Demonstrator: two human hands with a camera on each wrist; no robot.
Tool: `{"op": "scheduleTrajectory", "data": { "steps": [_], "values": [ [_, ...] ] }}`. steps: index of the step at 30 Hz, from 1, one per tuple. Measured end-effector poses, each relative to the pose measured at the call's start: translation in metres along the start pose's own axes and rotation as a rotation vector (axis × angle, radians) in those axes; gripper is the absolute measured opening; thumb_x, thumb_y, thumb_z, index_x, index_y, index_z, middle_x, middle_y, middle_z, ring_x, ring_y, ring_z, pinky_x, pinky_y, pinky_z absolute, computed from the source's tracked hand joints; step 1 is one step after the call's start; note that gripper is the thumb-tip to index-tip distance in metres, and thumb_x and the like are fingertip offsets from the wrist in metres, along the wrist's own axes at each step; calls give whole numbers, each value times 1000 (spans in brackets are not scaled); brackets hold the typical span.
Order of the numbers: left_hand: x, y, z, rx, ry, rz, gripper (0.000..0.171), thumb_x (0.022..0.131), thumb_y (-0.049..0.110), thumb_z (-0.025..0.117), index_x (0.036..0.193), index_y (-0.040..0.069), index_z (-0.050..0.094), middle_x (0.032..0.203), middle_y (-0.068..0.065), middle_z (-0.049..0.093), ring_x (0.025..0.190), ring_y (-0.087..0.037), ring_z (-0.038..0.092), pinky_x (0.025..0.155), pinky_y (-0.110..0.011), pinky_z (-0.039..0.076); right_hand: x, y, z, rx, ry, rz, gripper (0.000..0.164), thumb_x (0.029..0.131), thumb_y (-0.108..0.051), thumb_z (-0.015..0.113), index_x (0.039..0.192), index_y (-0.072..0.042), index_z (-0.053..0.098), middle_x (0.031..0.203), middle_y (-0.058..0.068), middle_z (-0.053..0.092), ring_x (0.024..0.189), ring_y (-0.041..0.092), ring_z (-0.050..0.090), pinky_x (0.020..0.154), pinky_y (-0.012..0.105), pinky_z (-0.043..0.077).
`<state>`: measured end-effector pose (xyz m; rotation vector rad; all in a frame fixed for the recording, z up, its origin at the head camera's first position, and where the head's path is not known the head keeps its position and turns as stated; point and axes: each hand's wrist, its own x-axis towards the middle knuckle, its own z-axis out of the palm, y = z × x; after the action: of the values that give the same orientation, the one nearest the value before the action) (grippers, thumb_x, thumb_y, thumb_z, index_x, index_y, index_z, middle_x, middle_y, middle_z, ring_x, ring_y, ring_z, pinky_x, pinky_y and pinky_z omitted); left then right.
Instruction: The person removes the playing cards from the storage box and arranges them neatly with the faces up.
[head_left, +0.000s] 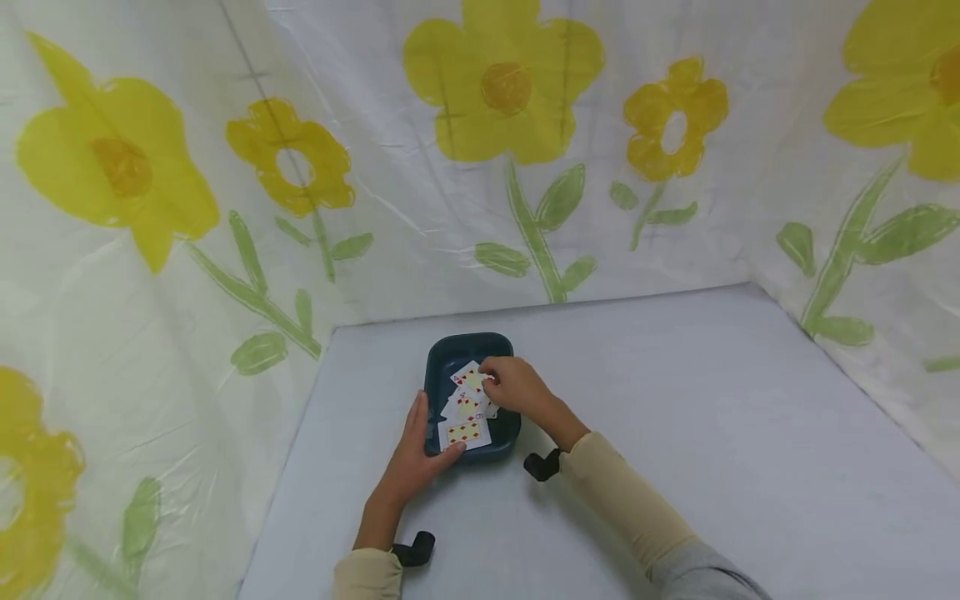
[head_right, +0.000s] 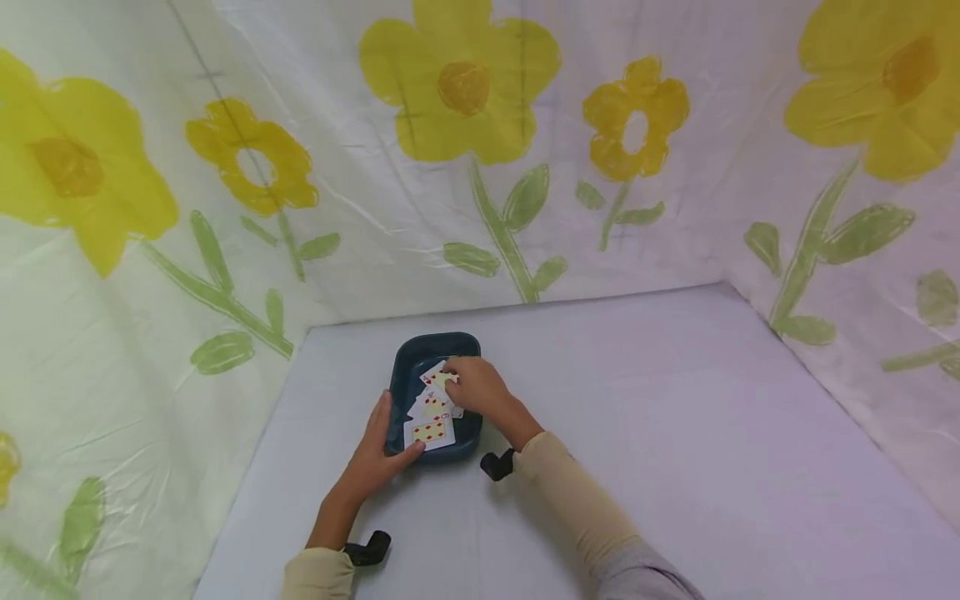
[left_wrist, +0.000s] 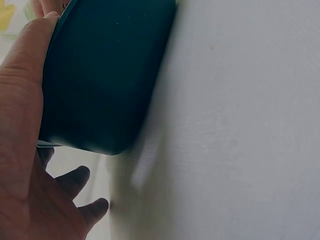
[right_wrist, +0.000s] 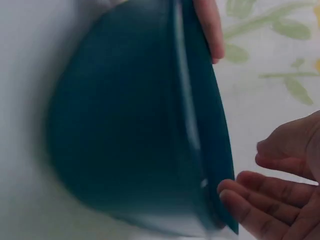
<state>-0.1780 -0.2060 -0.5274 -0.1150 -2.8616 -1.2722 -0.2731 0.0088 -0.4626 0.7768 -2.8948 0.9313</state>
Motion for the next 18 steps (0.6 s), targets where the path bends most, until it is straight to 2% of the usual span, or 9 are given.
{"op": "scheduleTrajectory", "data": {
  "steps": [4, 8, 13, 18],
  "values": [
    [0, -1, -1, -10, -12, -6, 112, 85, 51, 76, 163, 20, 1, 168, -2, 0, 153, -28, 7, 116, -58, 18, 16, -8, 2, -27, -97, 59, 26, 94, -15, 67, 118, -6, 72, 111, 8, 71, 94, 21, 64, 84, 37, 55],
    [2, -4, -2, -14, -13, 3, 112, 85, 52, 76, 163, 18, 2, 168, -4, 0, 153, -29, 7, 116, -59, 18, 30, -13, 10, -88, -250, 80, 20, 92, -17, 72, 110, -9, 74, 103, 4, 70, 87, 17, 62, 75, 33, 54],
    [1, -5, -2, -32, -6, 19, 111, 86, 50, 76, 163, 16, 3, 168, -6, 1, 152, -32, 7, 115, -60, 18, 39, -21, 20, -197, -425, 20, 7, 87, -16, 79, 93, -13, 77, 89, -4, 68, 77, 13, 59, 71, 30, 53],
    [1, -5, -2, -32, -5, 27, 110, 86, 50, 75, 163, 16, 4, 168, -3, 2, 152, -29, 8, 116, -58, 19, 42, -28, 25, -219, -524, -3, 14, 83, -16, 83, 95, -12, 77, 87, -4, 68, 77, 13, 60, 74, 31, 54]
  ]
}}
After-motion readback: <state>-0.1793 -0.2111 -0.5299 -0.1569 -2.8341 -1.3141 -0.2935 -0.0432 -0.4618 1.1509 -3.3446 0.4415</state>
